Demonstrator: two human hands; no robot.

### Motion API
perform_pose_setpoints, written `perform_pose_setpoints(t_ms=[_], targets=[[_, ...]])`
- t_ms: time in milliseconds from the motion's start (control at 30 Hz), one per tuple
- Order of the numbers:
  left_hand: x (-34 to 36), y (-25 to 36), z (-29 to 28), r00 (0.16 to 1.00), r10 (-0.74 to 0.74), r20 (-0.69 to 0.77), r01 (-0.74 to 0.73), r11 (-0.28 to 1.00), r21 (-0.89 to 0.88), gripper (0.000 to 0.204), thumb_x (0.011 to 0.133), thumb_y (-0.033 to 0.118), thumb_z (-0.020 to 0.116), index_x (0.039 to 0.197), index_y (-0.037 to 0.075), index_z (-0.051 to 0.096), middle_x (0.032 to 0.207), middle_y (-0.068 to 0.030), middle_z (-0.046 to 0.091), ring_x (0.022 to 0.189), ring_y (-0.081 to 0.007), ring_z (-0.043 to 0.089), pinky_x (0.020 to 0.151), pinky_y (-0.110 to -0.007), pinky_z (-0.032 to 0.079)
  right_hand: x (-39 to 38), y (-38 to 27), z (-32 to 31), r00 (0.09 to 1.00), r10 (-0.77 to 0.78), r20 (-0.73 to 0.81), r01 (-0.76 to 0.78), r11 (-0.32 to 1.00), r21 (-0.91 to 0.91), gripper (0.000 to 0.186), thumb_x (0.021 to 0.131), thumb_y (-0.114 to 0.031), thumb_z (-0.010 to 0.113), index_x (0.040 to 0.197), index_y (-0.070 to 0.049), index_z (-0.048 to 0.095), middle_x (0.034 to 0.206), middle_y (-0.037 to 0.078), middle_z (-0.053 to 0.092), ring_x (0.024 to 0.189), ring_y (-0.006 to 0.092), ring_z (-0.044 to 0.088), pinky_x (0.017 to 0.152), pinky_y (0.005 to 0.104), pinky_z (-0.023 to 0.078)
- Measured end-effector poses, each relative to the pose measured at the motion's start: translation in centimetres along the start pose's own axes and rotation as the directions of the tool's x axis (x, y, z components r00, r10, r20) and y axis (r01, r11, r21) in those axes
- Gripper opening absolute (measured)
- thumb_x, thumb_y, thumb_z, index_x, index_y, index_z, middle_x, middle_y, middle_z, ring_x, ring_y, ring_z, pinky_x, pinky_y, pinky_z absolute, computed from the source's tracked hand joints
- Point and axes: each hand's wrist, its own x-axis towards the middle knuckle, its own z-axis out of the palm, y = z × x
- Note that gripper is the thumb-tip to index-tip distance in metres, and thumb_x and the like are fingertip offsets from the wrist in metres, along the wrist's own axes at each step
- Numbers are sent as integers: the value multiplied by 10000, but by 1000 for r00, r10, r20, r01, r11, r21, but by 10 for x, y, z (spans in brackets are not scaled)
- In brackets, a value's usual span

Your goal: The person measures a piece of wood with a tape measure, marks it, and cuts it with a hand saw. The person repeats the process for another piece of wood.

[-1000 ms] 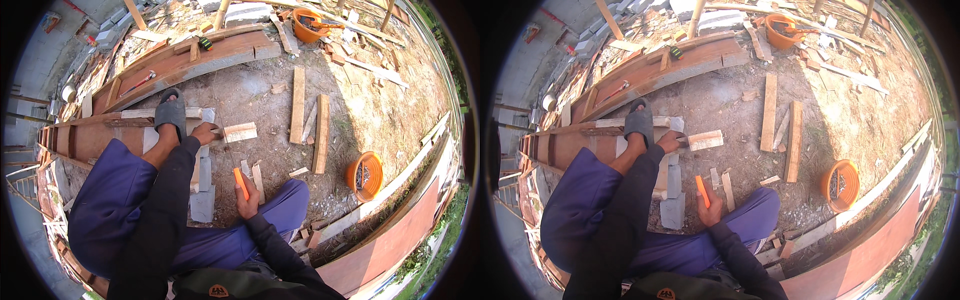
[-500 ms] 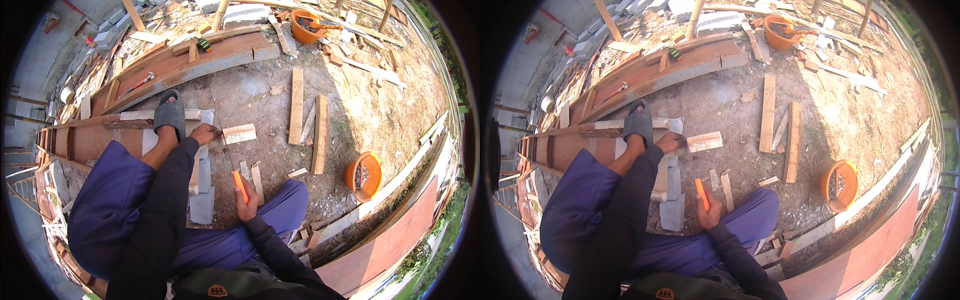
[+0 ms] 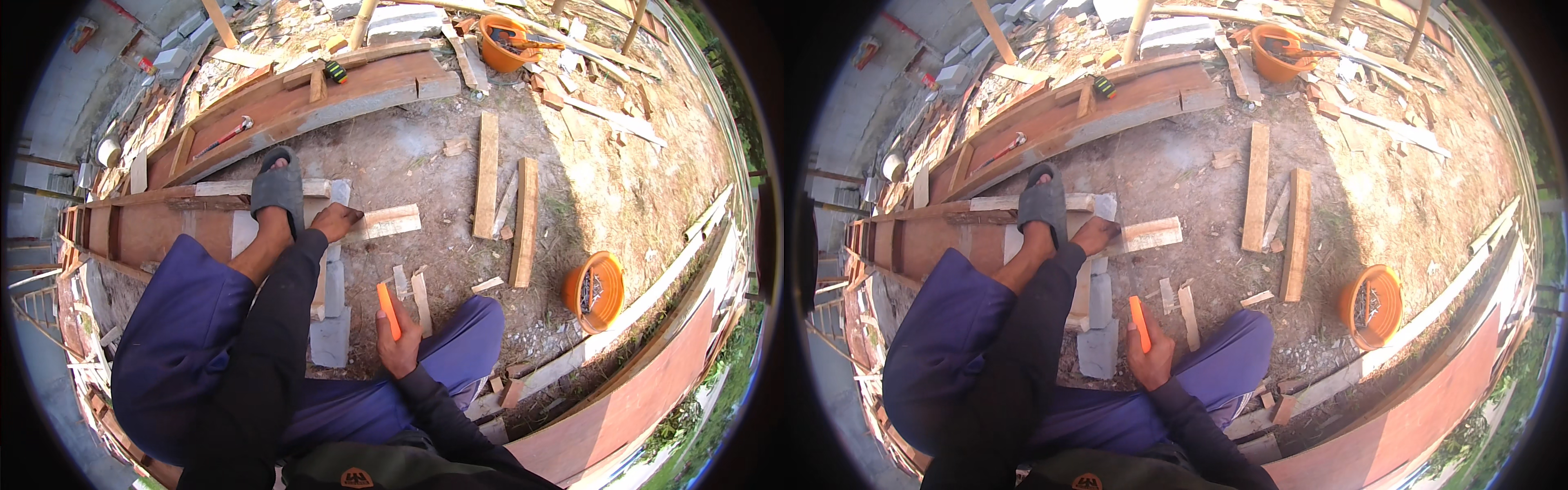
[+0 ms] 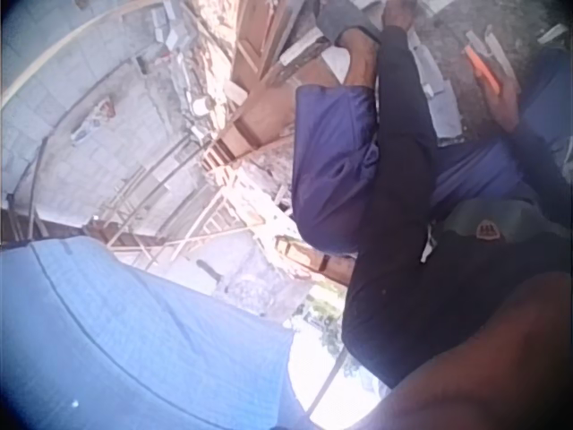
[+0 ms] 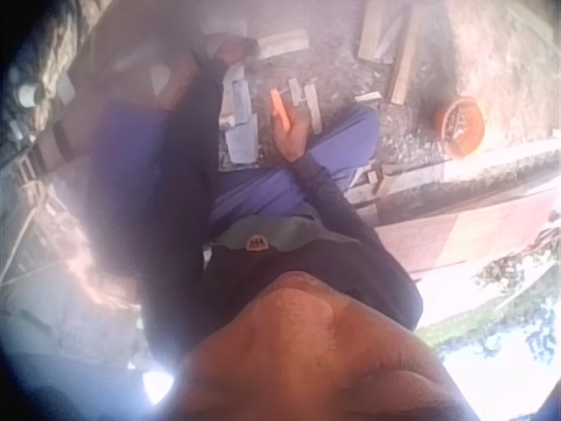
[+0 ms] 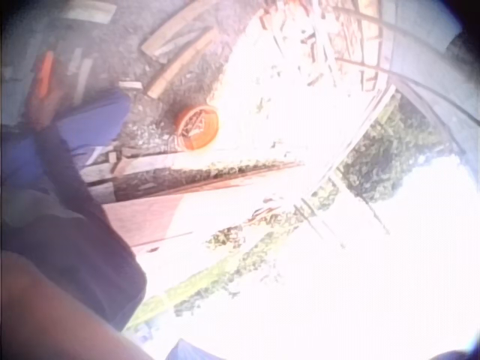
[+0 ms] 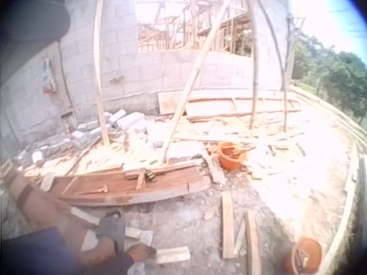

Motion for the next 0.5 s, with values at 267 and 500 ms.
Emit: perform_pose_setpoints(t_ms=[267, 500], targets=[[6, -2, 3, 998, -60, 21, 59, 998, 21, 456, 1016, 489, 597, 1266, 139, 749, 1151, -207, 750, 1091, -371, 712, 965, -441, 516, 0, -13, -1, 998, 60, 28, -59, 998, -38, 445, 974, -126, 655, 1393, 16, 605, 1007, 261, 743, 890, 300, 781, 765, 365, 582], [4, 3, 6, 999, -40, -23, 42, 996, 84, 422, 1021, 471, 563, 1234, 168, 766, 1135, -217, 749, 1084, -397, 706, 953, -459, 518, -15, -16, -5, 999, 31, -16, -31, 999, 9, 441, 977, -128, 649, 1390, 19, 607, 979, 253, 742, 865, 291, 777, 757, 353, 578]])
